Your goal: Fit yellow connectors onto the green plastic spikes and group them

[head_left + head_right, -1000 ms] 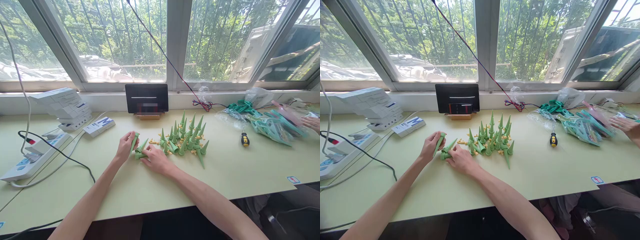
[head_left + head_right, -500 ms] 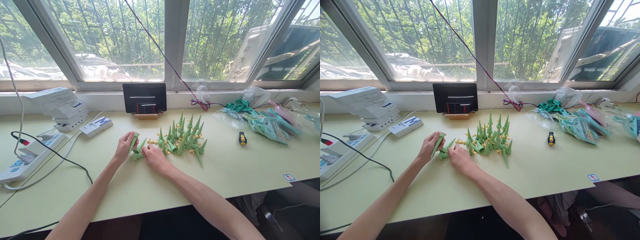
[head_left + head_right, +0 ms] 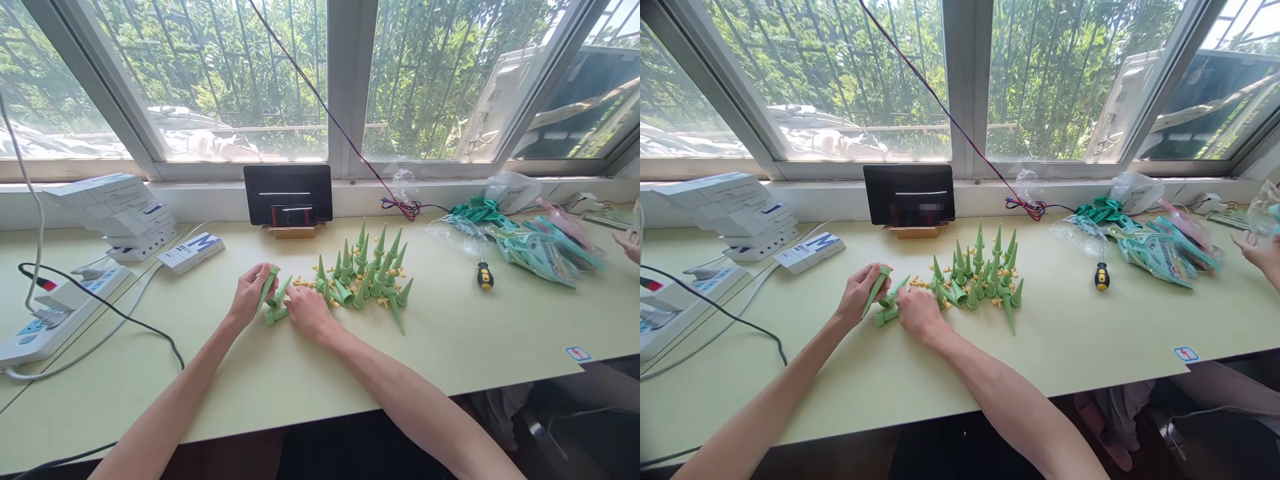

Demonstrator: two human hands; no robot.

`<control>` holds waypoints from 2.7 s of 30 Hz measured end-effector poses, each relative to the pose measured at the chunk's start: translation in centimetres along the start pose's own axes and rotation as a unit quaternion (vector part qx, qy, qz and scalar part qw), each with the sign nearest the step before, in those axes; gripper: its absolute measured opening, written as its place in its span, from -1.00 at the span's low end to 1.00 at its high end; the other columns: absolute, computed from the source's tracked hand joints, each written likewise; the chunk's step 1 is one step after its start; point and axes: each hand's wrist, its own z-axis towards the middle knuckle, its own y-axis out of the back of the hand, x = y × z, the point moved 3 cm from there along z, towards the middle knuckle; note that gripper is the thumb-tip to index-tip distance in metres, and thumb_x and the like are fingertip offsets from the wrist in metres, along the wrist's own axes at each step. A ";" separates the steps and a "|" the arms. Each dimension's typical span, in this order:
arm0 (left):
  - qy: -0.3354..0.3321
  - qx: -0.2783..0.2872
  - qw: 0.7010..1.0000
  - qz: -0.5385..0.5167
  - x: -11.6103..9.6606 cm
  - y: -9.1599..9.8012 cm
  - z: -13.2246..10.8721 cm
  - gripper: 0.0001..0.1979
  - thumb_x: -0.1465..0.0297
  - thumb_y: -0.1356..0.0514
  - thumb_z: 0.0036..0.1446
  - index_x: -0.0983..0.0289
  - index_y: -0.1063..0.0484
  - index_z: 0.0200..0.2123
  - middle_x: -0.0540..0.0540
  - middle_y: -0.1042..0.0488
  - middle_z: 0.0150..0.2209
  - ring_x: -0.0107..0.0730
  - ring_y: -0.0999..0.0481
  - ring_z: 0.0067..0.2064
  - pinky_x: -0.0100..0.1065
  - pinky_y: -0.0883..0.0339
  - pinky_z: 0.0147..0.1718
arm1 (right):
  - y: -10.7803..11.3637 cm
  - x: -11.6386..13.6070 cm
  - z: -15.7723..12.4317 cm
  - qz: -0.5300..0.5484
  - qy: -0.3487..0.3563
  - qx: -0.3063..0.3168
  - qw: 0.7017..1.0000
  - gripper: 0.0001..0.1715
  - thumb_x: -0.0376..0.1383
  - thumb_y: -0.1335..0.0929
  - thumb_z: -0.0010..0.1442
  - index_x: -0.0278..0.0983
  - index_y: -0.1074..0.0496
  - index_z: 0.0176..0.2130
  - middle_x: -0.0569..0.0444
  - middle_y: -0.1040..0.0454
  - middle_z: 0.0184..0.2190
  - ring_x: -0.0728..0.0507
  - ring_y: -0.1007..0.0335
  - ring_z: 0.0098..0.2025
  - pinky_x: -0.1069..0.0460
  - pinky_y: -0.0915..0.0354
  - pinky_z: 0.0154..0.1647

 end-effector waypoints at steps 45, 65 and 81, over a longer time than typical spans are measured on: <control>-0.018 -0.026 0.999 -0.004 -0.6 0.2 0.2 -0.68 0.12 -0.19 0.23 0.28 -0.45 -0.26 0.01 -0.35 -0.57 -0.55 -0.22 -0.63 -0.46 -0.09 -0.66 | 0.7 0.3 0.5 -0.060 0.045 0.033 0.997 -0.77 -0.47 -0.22 0.31 -0.24 -0.39 -0.14 -0.01 -0.36 -0.21 -0.10 -0.41 -0.39 0.06 -0.24 -0.43; -0.094 -0.107 0.988 0.058 -0.5 0.8 0.1 -0.66 0.08 -0.17 0.23 0.26 -0.44 -0.29 0.01 -0.36 -0.56 -0.43 -0.36 -0.54 -0.41 -0.24 -0.55 | 0.9 0.7 -0.4 0.025 0.059 -0.079 0.995 -0.83 -0.28 -0.20 0.45 -0.24 -0.34 -0.12 0.01 -0.28 -0.06 0.05 -0.25 -0.51 0.08 -0.18 -0.48; -0.014 0.003 0.996 0.086 1.2 -0.6 0.3 -0.59 0.00 -0.22 0.15 0.27 -0.46 -0.31 0.15 -0.59 -0.36 -0.14 -0.61 -0.08 -0.31 -0.46 -0.16 | -0.7 1.1 -2.0 0.198 0.074 -0.046 0.976 -0.95 -0.33 -0.22 0.37 -0.25 -0.23 -0.21 0.05 -0.39 -0.30 -0.10 -0.32 -0.32 0.06 -0.19 -0.34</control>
